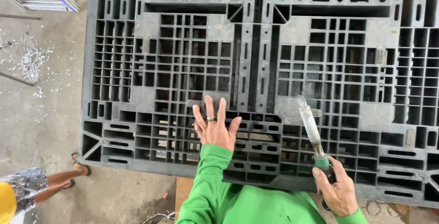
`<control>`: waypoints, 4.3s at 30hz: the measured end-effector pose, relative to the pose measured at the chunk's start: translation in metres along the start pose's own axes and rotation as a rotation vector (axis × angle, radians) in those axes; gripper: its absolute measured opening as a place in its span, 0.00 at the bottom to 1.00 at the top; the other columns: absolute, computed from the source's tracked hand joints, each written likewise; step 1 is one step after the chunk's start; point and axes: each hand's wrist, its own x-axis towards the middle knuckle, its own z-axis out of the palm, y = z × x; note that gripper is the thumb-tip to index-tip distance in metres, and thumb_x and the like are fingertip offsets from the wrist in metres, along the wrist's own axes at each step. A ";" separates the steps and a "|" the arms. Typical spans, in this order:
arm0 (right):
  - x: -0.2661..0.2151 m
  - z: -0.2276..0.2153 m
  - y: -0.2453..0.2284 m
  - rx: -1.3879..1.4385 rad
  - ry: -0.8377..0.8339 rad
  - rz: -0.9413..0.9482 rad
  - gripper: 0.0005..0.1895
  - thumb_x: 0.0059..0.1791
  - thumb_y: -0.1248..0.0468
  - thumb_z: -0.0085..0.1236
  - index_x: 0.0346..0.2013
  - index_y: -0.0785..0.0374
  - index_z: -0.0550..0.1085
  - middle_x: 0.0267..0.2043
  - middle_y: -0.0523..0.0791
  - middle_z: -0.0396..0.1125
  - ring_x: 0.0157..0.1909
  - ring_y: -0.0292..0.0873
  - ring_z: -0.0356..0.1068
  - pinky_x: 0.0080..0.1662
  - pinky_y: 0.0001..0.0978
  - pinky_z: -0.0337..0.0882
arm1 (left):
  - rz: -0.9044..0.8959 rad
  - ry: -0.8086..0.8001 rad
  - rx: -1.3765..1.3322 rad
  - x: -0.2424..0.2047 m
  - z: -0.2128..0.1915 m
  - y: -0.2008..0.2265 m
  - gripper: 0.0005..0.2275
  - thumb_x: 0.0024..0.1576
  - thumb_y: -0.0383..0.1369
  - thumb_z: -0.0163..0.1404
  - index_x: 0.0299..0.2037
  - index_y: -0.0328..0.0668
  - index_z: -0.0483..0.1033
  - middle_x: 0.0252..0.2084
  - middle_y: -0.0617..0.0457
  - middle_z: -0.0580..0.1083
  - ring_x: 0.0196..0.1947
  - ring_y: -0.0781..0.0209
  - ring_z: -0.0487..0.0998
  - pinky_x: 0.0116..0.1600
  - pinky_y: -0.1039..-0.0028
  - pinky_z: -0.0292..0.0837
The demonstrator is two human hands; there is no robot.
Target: The person uses a chisel to scrape and remove material from the edges and surfaces of a large grey plastic crate. They repeatedly reposition the crate and work on different sections, including the rim and side panels, while standing in a workshop.
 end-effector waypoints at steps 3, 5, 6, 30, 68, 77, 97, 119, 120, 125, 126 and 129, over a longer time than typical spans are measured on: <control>0.009 -0.011 0.006 0.086 -0.024 0.007 0.25 0.49 0.64 0.56 0.60 0.68 0.68 0.24 0.43 0.65 0.22 0.34 0.63 0.26 0.28 0.64 | -0.007 -0.002 0.016 0.001 0.001 0.002 0.29 0.61 0.57 0.46 0.70 0.58 0.65 0.78 0.46 0.52 0.75 0.25 0.43 0.68 0.34 0.45; 0.016 -0.012 0.003 0.152 -0.073 0.006 0.25 0.49 0.64 0.56 0.60 0.69 0.67 0.25 0.42 0.65 0.22 0.34 0.63 0.25 0.28 0.64 | -0.004 0.005 0.012 0.002 0.001 0.002 0.29 0.61 0.56 0.47 0.70 0.58 0.65 0.78 0.46 0.53 0.76 0.25 0.42 0.69 0.35 0.45; 0.020 -0.011 0.001 0.185 -0.097 0.003 0.25 0.49 0.65 0.56 0.60 0.69 0.67 0.25 0.42 0.65 0.22 0.34 0.63 0.24 0.29 0.65 | 0.000 0.012 0.005 0.004 0.001 0.002 0.29 0.61 0.56 0.47 0.70 0.58 0.64 0.78 0.46 0.53 0.76 0.26 0.43 0.70 0.36 0.44; 0.021 -0.021 -0.012 0.314 -0.159 0.048 0.24 0.51 0.65 0.56 0.61 0.68 0.67 0.25 0.41 0.66 0.22 0.32 0.65 0.26 0.27 0.66 | 0.123 0.083 -0.228 -0.005 0.034 0.063 0.23 0.65 0.44 0.54 0.67 0.40 0.73 0.80 0.36 0.50 0.80 0.28 0.42 0.78 0.37 0.38; 0.010 -0.368 0.138 0.394 0.026 0.001 0.20 0.55 0.66 0.54 0.61 0.70 0.66 0.30 0.44 0.64 0.24 0.35 0.62 0.27 0.28 0.63 | 0.269 -0.023 -0.108 -0.119 0.178 0.340 0.16 0.65 0.42 0.54 0.61 0.51 0.78 0.76 0.56 0.61 0.80 0.40 0.46 0.80 0.40 0.32; 0.000 -0.361 0.147 0.485 0.000 0.074 0.20 0.55 0.65 0.55 0.60 0.68 0.66 0.33 0.43 0.65 0.25 0.35 0.63 0.28 0.28 0.64 | 0.191 -0.066 -0.493 -0.115 0.169 0.321 0.15 0.64 0.37 0.57 0.59 0.46 0.80 0.72 0.53 0.68 0.81 0.44 0.52 0.83 0.48 0.32; 0.174 -0.418 0.193 0.521 0.387 -0.026 0.23 0.55 0.62 0.58 0.63 0.64 0.66 0.33 0.39 0.63 0.25 0.31 0.61 0.27 0.25 0.62 | 0.415 -0.331 0.008 -0.056 0.244 0.501 0.40 0.55 0.59 0.53 0.72 0.43 0.57 0.76 0.33 0.42 0.72 0.20 0.37 0.64 0.23 0.31; 0.353 -0.490 0.225 -0.767 0.609 -0.313 0.36 0.55 0.54 0.65 0.75 0.59 0.65 0.51 0.56 0.64 0.57 0.60 0.65 0.55 0.52 0.67 | 0.355 -0.317 -0.061 -0.049 0.231 0.506 0.36 0.54 0.46 0.58 0.73 0.51 0.57 0.77 0.37 0.45 0.75 0.23 0.39 0.67 0.24 0.35; 0.356 -0.490 0.223 -0.782 0.594 -0.325 0.36 0.55 0.54 0.65 0.75 0.60 0.64 0.51 0.56 0.64 0.58 0.61 0.64 0.57 0.53 0.66 | 0.356 -0.299 -0.068 -0.048 0.232 0.505 0.36 0.54 0.46 0.58 0.73 0.51 0.57 0.77 0.37 0.45 0.75 0.24 0.39 0.67 0.25 0.35; 0.336 -0.480 0.201 -0.925 0.583 -0.338 0.38 0.52 0.53 0.68 0.74 0.62 0.66 0.57 0.58 0.63 0.60 0.63 0.60 0.60 0.53 0.62 | 0.368 -0.296 -0.079 -0.051 0.233 0.506 0.36 0.55 0.45 0.57 0.73 0.51 0.57 0.77 0.37 0.45 0.76 0.24 0.39 0.68 0.25 0.36; 0.327 -0.474 0.191 -0.956 0.611 -0.356 0.38 0.50 0.54 0.69 0.73 0.62 0.68 0.59 0.58 0.63 0.60 0.63 0.60 0.59 0.53 0.61 | 0.374 -0.294 -0.083 -0.051 0.233 0.506 0.36 0.54 0.45 0.57 0.73 0.51 0.57 0.77 0.37 0.45 0.76 0.24 0.39 0.68 0.25 0.35; 0.294 -0.442 0.156 -0.745 0.627 -0.574 0.31 0.53 0.60 0.65 0.70 0.64 0.70 0.61 0.58 0.63 0.62 0.61 0.61 0.62 0.49 0.62 | 0.374 -0.263 -0.090 -0.053 0.236 0.502 0.35 0.54 0.45 0.57 0.72 0.50 0.57 0.76 0.37 0.47 0.76 0.24 0.40 0.68 0.25 0.35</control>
